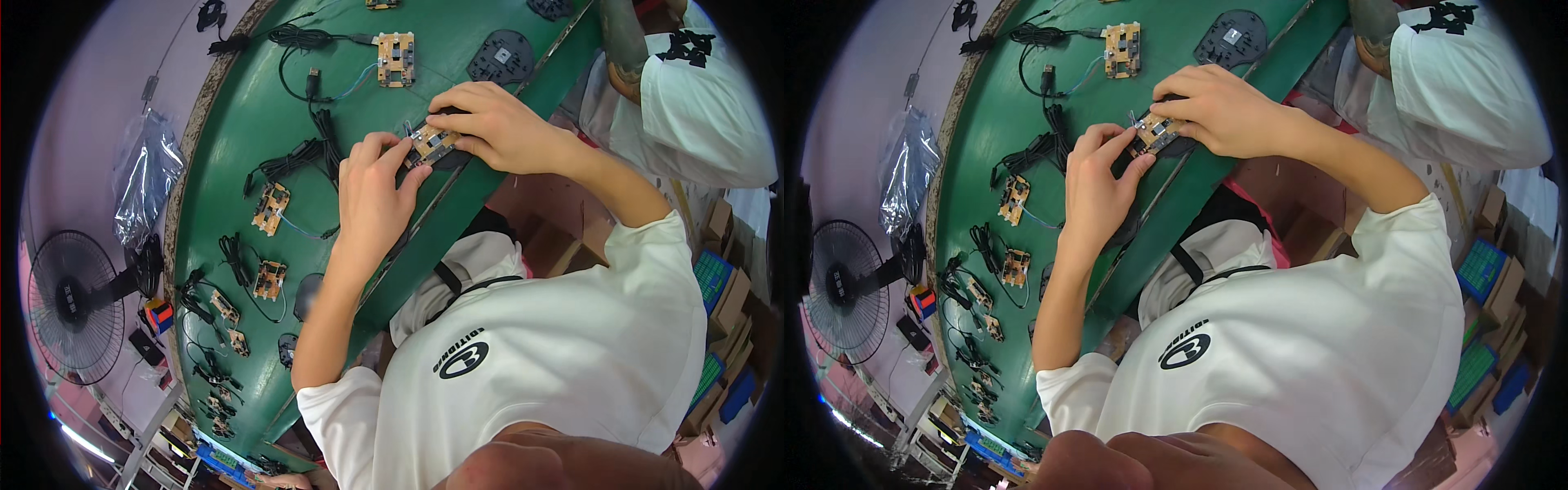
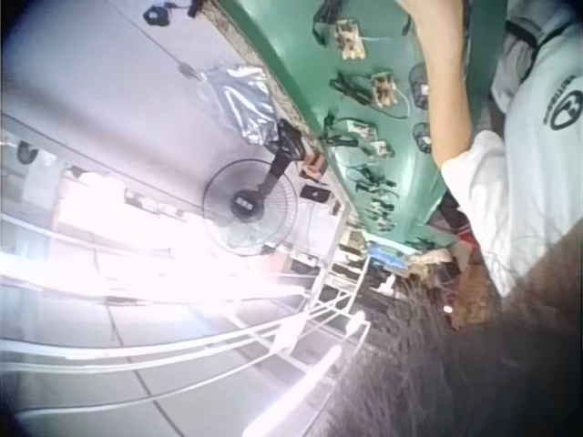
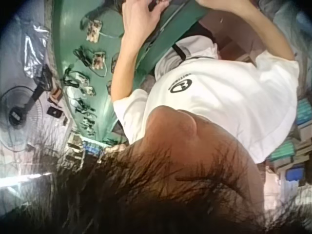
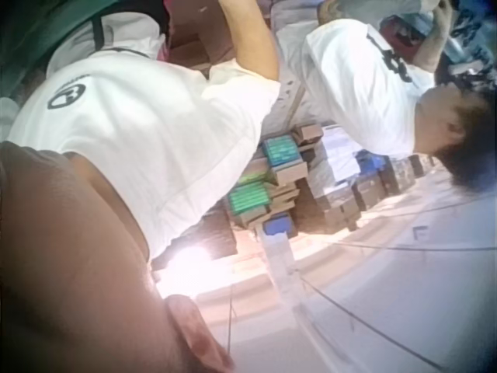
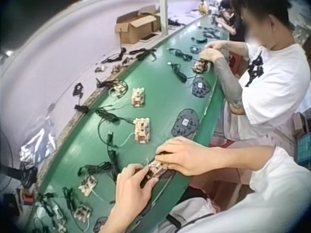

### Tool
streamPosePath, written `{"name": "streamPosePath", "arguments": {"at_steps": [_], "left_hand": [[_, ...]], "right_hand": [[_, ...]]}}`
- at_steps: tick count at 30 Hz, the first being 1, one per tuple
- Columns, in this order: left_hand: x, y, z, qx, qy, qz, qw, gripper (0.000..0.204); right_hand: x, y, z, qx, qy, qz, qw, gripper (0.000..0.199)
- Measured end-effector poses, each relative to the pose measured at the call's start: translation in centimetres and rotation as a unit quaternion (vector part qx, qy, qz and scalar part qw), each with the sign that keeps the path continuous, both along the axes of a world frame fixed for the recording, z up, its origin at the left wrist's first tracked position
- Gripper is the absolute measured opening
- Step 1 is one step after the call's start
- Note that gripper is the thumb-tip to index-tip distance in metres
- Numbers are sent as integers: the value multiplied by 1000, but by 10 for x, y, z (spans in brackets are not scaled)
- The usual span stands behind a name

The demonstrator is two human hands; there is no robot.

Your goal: The person retrieves mouse base plates from a box, arranges them on the conveyor table, and installs circuit boards with connected cables onto the base plates by hand.

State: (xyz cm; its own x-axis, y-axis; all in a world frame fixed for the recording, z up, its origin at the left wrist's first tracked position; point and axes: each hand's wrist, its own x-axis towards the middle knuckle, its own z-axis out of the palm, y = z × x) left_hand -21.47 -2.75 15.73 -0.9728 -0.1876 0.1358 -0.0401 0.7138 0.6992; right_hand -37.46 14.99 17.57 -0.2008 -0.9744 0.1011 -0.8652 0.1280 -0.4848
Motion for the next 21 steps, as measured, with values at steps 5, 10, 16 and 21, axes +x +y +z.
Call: {"name": "streamPosePath", "arguments": {"at_steps": [5, 10, 16, 21], "left_hand": [[1, 3, -2, 42, 1, 7, 999, 34], [0, 9, 1, 6, 5, 12, 1000, 35], [-3, 10, 10, -42, 1, -1, 999, 33], [10, 4, 12, -70, 8, 5, 998, 32]], "right_hand": [[9, 3, -3, -13, 18, -47, 999, 34], [18, 2, -1, 2, 1, -71, 997, 41], [23, 0, 2, -12, 70, -78, 994, 32], [31, -6, -2, -25, 52, -67, 996, 33]]}}
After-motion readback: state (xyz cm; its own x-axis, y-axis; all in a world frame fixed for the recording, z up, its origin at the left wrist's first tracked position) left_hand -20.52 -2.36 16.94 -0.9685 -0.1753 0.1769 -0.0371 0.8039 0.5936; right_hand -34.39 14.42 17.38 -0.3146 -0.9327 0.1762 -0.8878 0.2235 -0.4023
